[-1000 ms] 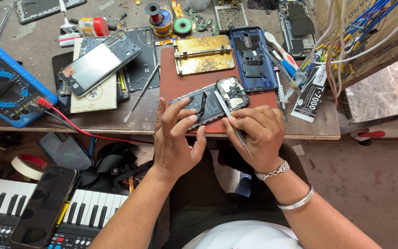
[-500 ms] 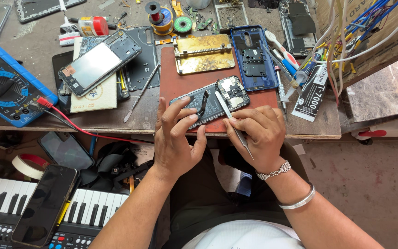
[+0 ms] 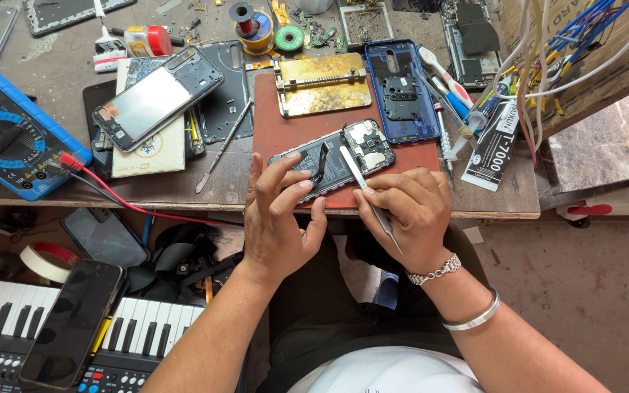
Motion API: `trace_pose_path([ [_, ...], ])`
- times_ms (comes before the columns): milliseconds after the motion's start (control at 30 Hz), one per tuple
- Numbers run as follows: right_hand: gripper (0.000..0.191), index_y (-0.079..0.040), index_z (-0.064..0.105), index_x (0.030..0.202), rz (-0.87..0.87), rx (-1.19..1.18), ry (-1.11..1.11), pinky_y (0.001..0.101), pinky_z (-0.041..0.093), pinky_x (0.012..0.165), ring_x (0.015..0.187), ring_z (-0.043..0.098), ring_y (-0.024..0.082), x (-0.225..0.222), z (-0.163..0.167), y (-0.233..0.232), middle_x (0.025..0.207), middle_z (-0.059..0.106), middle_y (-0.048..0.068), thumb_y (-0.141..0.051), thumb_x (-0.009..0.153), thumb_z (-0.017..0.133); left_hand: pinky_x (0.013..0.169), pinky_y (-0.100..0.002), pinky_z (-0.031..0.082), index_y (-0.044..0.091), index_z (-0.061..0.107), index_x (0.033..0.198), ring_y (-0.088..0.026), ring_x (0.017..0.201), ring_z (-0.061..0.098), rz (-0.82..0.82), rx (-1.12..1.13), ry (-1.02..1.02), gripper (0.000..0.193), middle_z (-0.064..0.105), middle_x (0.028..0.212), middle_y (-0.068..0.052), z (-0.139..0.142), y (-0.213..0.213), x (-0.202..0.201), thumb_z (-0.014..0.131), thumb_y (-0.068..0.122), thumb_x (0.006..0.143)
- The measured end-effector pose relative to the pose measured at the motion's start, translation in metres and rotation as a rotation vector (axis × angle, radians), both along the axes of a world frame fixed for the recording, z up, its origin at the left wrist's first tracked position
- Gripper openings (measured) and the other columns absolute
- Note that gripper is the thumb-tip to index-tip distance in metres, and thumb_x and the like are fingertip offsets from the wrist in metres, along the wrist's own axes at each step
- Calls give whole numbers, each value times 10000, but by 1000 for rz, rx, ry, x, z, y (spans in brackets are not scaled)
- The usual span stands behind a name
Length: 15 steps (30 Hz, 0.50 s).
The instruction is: The person disassembles a smartphone at a cluttered repair bench, lifting the back cover and disconnecting the battery flex cable, then uses tweezers to work on internal components and presses parts back into place. They reassemble the phone, set it on the bench, and the phone screen powers on showing a brand logo.
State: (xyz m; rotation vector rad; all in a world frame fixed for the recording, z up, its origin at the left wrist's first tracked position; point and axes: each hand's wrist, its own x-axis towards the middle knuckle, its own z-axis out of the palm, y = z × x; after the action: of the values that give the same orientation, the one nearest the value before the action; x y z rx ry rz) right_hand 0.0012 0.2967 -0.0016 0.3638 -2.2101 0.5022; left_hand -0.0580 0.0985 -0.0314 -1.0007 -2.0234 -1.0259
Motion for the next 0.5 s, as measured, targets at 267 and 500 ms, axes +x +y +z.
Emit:
trace_pose_path([
  [267, 195, -103, 668, 881, 61, -140, 29, 364, 427, 811, 857, 625, 206, 2, -5, 4, 974, 728, 19, -51, 860, 855, 1333, -541, 201, 141, 357, 1293, -209, 1101, 711, 1, 3, 6, 584, 464, 1410, -126, 0, -1, 0, 779, 16, 909],
  [500, 196, -110, 666, 878, 32, -67, 27, 380, 424, 804, 844, 622, 215, 2, -5, 3, 959, 716, 12, -53, 856, 852, 1334, -538, 204, 140, 362, 1293, -211, 1095, 714, -2, 10, 4, 580, 468, 1413, -127, 0, 0, 0, 778, 13, 909],
])
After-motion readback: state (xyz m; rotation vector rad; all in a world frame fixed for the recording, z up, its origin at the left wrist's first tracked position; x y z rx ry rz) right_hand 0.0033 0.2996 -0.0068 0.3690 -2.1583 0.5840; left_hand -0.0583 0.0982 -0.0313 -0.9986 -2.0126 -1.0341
